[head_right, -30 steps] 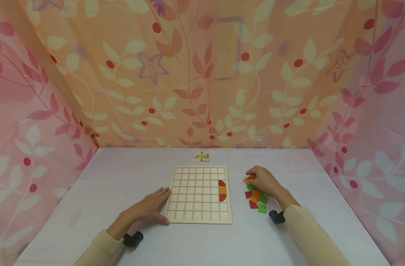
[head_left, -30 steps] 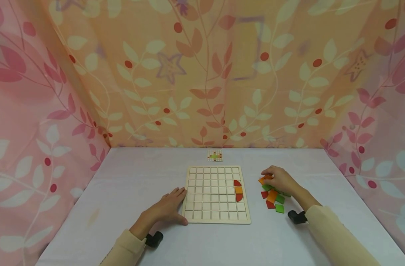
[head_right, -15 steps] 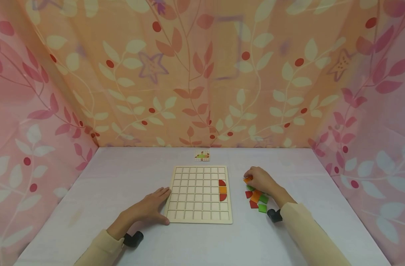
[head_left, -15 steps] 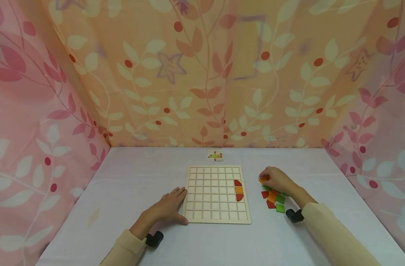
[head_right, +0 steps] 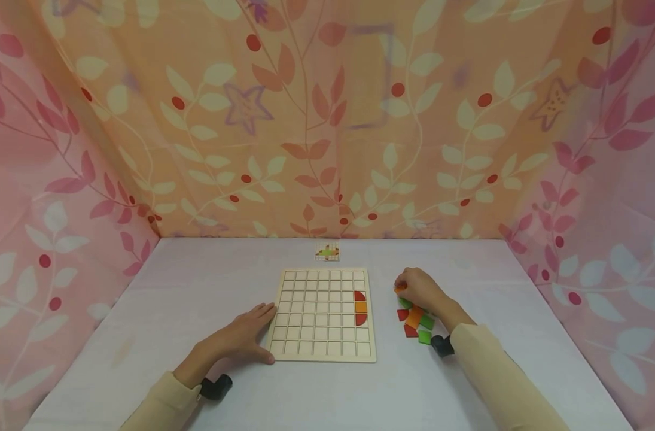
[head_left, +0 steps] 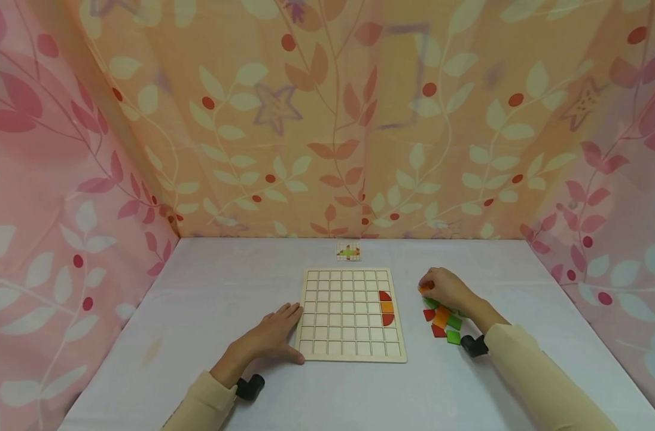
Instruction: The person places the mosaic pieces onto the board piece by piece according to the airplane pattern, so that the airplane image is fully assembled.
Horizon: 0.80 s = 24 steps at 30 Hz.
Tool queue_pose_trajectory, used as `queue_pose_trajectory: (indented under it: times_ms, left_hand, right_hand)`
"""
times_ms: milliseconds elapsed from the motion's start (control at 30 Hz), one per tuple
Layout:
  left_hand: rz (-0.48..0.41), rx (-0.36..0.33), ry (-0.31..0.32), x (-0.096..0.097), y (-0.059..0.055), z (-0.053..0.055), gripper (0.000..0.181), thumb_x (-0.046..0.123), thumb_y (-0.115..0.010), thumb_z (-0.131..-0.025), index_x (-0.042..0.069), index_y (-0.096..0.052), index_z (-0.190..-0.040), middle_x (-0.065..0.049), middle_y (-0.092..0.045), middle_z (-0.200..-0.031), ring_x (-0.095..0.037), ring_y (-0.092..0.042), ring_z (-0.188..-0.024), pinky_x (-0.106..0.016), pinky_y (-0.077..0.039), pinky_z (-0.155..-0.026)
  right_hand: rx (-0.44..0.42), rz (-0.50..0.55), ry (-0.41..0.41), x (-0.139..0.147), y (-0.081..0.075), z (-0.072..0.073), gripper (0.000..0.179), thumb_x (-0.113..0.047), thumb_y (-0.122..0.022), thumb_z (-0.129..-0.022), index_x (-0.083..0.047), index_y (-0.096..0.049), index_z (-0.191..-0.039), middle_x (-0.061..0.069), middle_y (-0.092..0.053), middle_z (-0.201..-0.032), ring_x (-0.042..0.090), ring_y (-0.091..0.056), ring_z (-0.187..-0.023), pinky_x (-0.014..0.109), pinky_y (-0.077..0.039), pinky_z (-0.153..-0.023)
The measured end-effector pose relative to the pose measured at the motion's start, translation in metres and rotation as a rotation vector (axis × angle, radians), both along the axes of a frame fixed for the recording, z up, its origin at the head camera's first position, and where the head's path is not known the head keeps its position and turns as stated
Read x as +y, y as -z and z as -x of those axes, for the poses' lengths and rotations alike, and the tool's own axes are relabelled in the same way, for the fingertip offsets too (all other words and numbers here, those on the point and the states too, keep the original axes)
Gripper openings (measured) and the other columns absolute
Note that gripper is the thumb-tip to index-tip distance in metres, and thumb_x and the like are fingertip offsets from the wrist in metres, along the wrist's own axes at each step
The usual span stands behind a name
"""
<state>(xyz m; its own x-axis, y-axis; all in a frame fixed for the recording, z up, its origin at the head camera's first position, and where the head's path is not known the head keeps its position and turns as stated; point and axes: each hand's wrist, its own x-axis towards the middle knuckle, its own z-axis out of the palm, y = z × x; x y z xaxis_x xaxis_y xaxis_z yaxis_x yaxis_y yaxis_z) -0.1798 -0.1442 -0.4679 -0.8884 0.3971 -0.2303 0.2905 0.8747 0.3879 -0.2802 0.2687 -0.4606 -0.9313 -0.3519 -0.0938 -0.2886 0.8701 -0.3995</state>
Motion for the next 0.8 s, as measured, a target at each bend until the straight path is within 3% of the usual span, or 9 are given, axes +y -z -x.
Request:
queue_pose_trajectory:
  times_ms: [267, 400, 800]
  left_hand:
    - [-0.006, -0.020, -0.007, -0.0006, -0.0006, 0.0003, 0.110, 0.046, -0.087, -0.067, 0.001, -0.031, -0.151, -0.016, -0.029, -0.160, -0.036, -0.022, -0.149, -0.057, -0.025, -0.117]
    - [-0.010, -0.019, -0.010, -0.0009, -0.0015, 0.0008, 0.111, 0.045, -0.087, -0.066, 0.001, -0.031, -0.151, -0.016, -0.028, -0.160, -0.036, -0.022, -0.149, -0.057, -0.025, -0.117]
    - [-0.019, -0.015, -0.004, -0.0012, -0.0003, 0.0003, 0.110, 0.045, -0.087, -0.066, 0.000, -0.032, -0.150, -0.017, -0.030, -0.159, -0.037, -0.022, -0.149, -0.058, -0.025, -0.117]
  right_hand:
    - [-0.052, 0.006, -0.020, -0.0003, -0.0047, 0.0027, 0.022, -0.010, -0.072, -0.085, -0.002, -0.073, -0.105, 0.009, -0.067, -0.100, 0.021, -0.057, -0.087, 0.045, -0.054, -0.090]
    - [-0.039, -0.021, -0.053, -0.0017, -0.0054, 0.0046, 0.023, -0.006, -0.071, -0.083, -0.002, -0.073, -0.105, 0.010, -0.068, -0.102, 0.022, -0.059, -0.089, 0.047, -0.054, -0.092]
    - [-0.043, -0.059, -0.044, -0.0091, -0.0049, 0.0074, 0.024, -0.008, -0.070, -0.084, -0.003, -0.073, -0.107, 0.008, -0.066, -0.102, 0.021, -0.057, -0.089, 0.046, -0.053, -0.093]
